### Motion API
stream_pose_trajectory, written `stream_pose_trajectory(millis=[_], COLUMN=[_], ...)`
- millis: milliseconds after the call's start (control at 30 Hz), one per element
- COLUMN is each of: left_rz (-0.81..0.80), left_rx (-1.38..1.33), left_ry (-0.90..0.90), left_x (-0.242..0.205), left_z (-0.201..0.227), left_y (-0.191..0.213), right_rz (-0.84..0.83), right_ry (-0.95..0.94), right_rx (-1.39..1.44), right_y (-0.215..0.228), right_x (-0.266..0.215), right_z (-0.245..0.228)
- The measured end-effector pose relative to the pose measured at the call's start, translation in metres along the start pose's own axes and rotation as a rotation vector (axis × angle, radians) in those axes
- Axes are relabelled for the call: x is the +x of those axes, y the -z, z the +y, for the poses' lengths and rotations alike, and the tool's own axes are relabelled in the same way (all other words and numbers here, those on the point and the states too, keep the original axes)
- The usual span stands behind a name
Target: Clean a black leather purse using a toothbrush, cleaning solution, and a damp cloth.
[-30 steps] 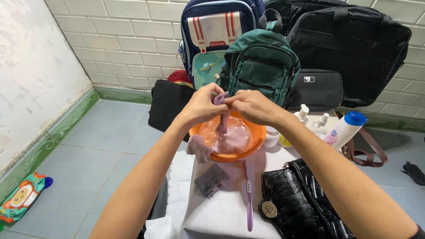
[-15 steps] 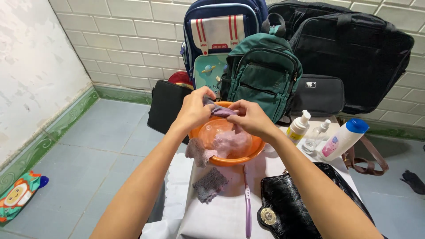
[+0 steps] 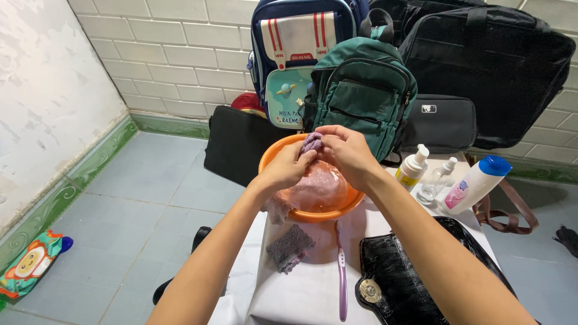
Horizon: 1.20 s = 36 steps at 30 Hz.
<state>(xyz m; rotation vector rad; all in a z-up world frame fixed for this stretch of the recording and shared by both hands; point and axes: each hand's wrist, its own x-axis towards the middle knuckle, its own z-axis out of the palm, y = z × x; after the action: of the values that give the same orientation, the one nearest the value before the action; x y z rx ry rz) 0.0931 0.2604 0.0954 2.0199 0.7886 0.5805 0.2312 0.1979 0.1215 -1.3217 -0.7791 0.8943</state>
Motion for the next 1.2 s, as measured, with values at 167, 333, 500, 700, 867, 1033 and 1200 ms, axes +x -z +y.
stream_pose_trajectory(millis=[167,333,500,700,867,1033,1200], left_rz=[-0.081,-0.224,-0.293,-0.295,0.036,0.352,-0.229], left_rx=[0.063,0.086,0.363,0.513,0.809,1.098,0.387], left_ry=[0.047,0.131,0.103,-0.133,-0.401,-0.642,0.144], left_x=[0.014,0.019,0.016,0.021,0.032,0.043,0.025], left_z=[-0.017,-0.013,-0.015,-0.009,-0.039,-0.061,-0.015], left_y=[0.003,-0.001,0.005,0.006,-0.02,-0.031,0.009], right_rz=[-0.238,-0.361,-0.558,-0.276,-0.057,-0.187,-0.08], right_ry=[0.434,0.863,0.772,0.307,-0.023,-0.413,0.098], right_rx=[-0.656,-1.083,-0.986,-0.821,-0.268,-0.197,-0.649], right_y=[0.036,0.041,0.047,0.047,0.018,0.025,0.019], right_x=[0.011,-0.005,-0.008,0.007,0.022,0.044,0.009], right_z=[0.023,0.017,0.012,0.027,0.037,0.041,0.022])
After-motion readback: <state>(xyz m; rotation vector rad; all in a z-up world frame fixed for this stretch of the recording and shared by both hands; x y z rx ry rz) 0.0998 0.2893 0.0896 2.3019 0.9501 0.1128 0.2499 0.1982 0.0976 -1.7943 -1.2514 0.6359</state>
